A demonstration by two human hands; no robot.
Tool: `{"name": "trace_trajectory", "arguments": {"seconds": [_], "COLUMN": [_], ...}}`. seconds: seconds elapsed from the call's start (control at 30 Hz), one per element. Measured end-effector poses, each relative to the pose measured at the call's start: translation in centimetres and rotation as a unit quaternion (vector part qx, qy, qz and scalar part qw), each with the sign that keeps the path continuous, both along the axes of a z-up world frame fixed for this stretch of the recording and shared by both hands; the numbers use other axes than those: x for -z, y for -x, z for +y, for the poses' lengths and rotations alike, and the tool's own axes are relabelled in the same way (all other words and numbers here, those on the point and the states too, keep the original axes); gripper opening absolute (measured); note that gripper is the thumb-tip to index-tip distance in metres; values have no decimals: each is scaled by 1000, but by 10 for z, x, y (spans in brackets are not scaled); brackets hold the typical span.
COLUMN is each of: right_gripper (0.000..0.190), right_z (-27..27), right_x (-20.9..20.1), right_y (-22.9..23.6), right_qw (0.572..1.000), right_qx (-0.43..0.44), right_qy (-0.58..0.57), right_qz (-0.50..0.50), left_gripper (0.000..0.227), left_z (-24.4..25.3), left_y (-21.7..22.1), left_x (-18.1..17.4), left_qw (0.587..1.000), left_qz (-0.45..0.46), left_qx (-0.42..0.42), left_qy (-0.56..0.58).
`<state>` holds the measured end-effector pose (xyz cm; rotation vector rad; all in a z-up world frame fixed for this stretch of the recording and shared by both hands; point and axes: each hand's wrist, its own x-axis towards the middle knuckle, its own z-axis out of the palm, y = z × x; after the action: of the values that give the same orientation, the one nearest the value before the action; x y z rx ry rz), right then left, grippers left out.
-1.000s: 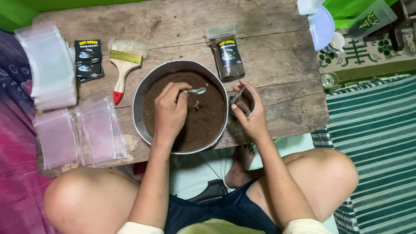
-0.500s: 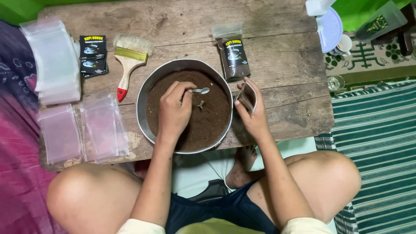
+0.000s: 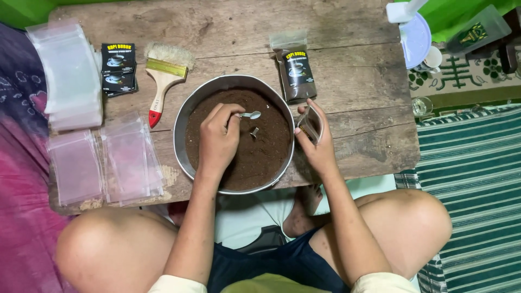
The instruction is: The person transfers coffee grounds from a bowl into a bag using a spoon, shaking the bag to settle the grounds. The person uses both hands to scoop and pour, occasionally tapping the spoon to dislodge grounds.
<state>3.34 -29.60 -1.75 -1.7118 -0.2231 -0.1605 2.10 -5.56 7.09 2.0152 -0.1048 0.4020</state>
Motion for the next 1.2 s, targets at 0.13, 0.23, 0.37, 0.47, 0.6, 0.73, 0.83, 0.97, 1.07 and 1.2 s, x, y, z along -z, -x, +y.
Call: {"name": "trace_trajectory", "arguments": {"seconds": [0.13,0.23,0.37,0.47,0.6,0.73,0.83,0.97,1.07,1.2], "right_gripper": [72,85,105,115,123,99,64,40,39,71], "right_z": [0,-1,-2,-8,-9,-5,6,37,73,104], "right_x": [-5,5,6,-3,-29,-68,-87,-84,-80,-75], "right_y": [1,3,3,6,2,8,9,19,24,29], "right_qw": [1000,1000,999,998,996,987,944,886,889,922], "right_qx": [-10,-19,-41,-45,-27,0,17,-7,-6,13], "right_qy": [-5,4,-19,-44,-8,44,124,227,274,382], "right_qz": [-6,-6,-8,-14,-87,-156,-305,-403,-367,-66], "left_gripper": [20,21,21,21,20,19,21,25,18,17], "left_z": [0,0,1,2,16,40,45,34,32,46], "left_y": [-3,-2,-2,-1,5,4,10,23,24,23], "left_x": [0,0,1,1,-4,21,38,42,47,40], "left_qw": [1000,1000,1000,1000,999,993,973,982,983,986], "left_qz": [1,6,1,-7,-22,-28,-13,124,140,139], "left_qx": [-1,1,2,3,-1,-12,-23,27,61,37], "left_qy": [0,0,-4,-8,-37,-112,-231,-137,-104,-85]}}
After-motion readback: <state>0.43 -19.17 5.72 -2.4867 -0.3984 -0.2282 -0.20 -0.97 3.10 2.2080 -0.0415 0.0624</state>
